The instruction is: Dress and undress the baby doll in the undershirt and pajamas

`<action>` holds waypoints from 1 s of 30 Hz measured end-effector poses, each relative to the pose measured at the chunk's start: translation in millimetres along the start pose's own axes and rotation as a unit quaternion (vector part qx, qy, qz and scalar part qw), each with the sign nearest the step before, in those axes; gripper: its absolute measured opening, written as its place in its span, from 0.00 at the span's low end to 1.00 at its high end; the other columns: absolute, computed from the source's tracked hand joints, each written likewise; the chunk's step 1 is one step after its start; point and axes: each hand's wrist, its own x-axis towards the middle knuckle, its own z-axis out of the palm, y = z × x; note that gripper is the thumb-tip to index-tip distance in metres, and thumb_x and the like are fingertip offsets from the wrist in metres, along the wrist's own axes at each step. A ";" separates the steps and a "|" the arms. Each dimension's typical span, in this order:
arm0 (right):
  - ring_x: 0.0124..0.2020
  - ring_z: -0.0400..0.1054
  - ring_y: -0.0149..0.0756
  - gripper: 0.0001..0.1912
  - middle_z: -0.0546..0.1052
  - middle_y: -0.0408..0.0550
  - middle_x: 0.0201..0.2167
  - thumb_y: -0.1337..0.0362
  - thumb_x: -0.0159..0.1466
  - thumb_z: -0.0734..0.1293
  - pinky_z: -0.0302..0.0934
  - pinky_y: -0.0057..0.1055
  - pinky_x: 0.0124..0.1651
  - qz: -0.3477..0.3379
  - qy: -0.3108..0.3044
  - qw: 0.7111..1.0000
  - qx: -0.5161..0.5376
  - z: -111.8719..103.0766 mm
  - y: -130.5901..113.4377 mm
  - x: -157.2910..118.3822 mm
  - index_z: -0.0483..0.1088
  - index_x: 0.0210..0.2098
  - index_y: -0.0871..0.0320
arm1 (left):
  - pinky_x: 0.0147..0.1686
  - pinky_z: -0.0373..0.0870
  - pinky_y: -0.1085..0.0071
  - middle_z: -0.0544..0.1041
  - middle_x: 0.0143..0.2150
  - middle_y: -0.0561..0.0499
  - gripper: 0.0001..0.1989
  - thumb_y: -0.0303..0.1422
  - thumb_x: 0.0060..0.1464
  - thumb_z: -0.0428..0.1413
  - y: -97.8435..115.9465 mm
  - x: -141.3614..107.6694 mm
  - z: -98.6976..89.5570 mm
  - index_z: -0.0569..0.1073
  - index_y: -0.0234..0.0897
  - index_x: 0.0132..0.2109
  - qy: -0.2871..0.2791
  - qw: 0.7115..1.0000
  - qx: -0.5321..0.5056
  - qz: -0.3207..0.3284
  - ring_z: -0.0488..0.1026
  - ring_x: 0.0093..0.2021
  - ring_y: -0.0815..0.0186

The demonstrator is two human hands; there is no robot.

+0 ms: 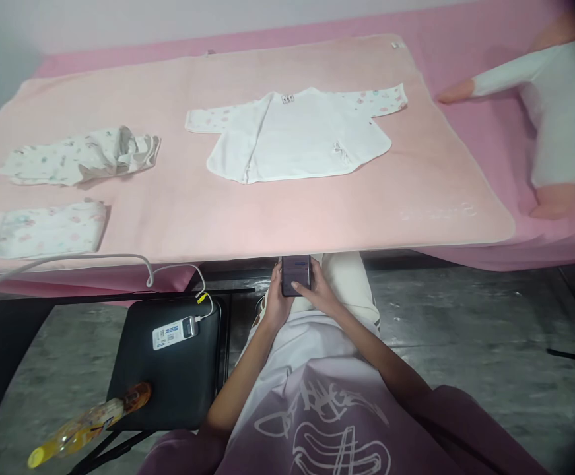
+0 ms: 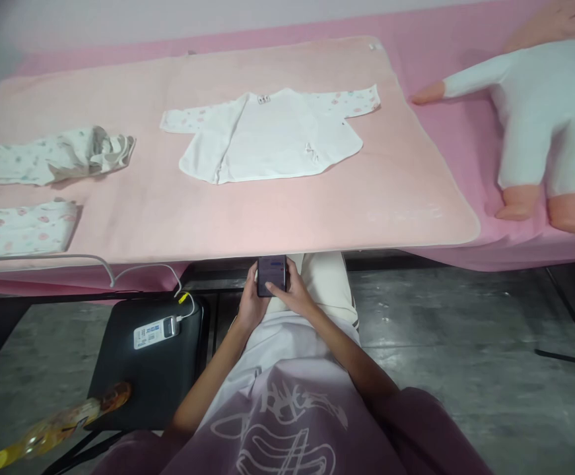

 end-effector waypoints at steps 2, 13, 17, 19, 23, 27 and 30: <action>0.71 0.70 0.50 0.41 0.75 0.55 0.70 0.42 0.71 0.75 0.63 0.48 0.78 -0.006 0.002 1.000 0.008 -3.0 -1.5 0.1 0.62 0.75 0.49 | 0.70 0.73 0.60 0.77 0.71 0.47 0.26 0.52 0.68 0.66 -1.9 1.5 -0.5 0.79 0.49 0.67 0.002 1.000 0.015 0.016 0.73 0.72 0.53; 0.68 0.66 0.54 0.34 0.72 0.61 0.64 0.39 0.81 0.55 0.60 0.57 0.77 -0.057 0.126 0.939 -0.314 -11.9 0.6 2.5 0.76 0.69 0.53 | 0.81 0.60 0.48 0.79 0.71 0.41 0.31 0.60 0.73 0.54 9.6 13.4 -24.9 0.82 0.43 0.65 0.034 0.887 0.427 0.174 0.71 0.75 0.50; 0.69 0.65 0.55 0.35 0.70 0.63 0.63 0.41 0.83 0.51 0.58 0.60 0.77 -0.066 0.138 0.916 -0.371 -7.9 2.2 -2.2 0.72 0.75 0.53 | 0.80 0.60 0.46 0.78 0.72 0.41 0.29 0.57 0.76 0.52 12.0 16.6 -28.3 0.82 0.43 0.66 0.008 0.872 0.455 0.180 0.72 0.75 0.51; 0.70 0.64 0.55 0.35 0.69 0.63 0.64 0.42 0.84 0.51 0.58 0.60 0.77 -0.065 0.139 0.917 -0.369 -7.4 3.4 -3.7 0.72 0.75 0.53 | 0.81 0.59 0.46 0.78 0.73 0.41 0.29 0.55 0.77 0.51 10.4 17.2 -27.7 0.82 0.44 0.67 0.008 0.868 0.462 0.183 0.71 0.75 0.51; 0.70 0.64 0.54 0.33 0.69 0.61 0.63 0.42 0.84 0.52 0.59 0.59 0.77 -0.057 0.155 0.925 -0.343 -8.2 6.6 -4.5 0.74 0.70 0.53 | 0.80 0.59 0.44 0.78 0.73 0.43 0.28 0.56 0.77 0.52 6.0 17.9 -26.2 0.83 0.45 0.66 0.027 0.861 0.477 0.172 0.71 0.75 0.51; 0.68 0.67 0.52 0.28 0.70 0.61 0.62 0.43 0.83 0.55 0.63 0.55 0.74 -0.055 0.171 0.935 -0.305 -9.1 9.0 -3.9 0.74 0.65 0.54 | 0.80 0.59 0.44 0.77 0.73 0.42 0.30 0.58 0.76 0.51 5.2 17.2 -26.1 0.83 0.44 0.66 0.038 0.858 0.487 0.157 0.69 0.76 0.50; 0.60 0.71 0.51 0.25 0.73 0.59 0.57 0.43 0.82 0.57 0.69 0.53 0.67 -0.045 0.185 0.941 -0.280 -12.6 10.4 -4.5 0.73 0.61 0.54 | 0.81 0.59 0.45 0.77 0.73 0.41 0.32 0.58 0.78 0.46 6.3 14.7 -26.1 0.82 0.44 0.68 0.033 0.861 0.484 0.155 0.69 0.76 0.51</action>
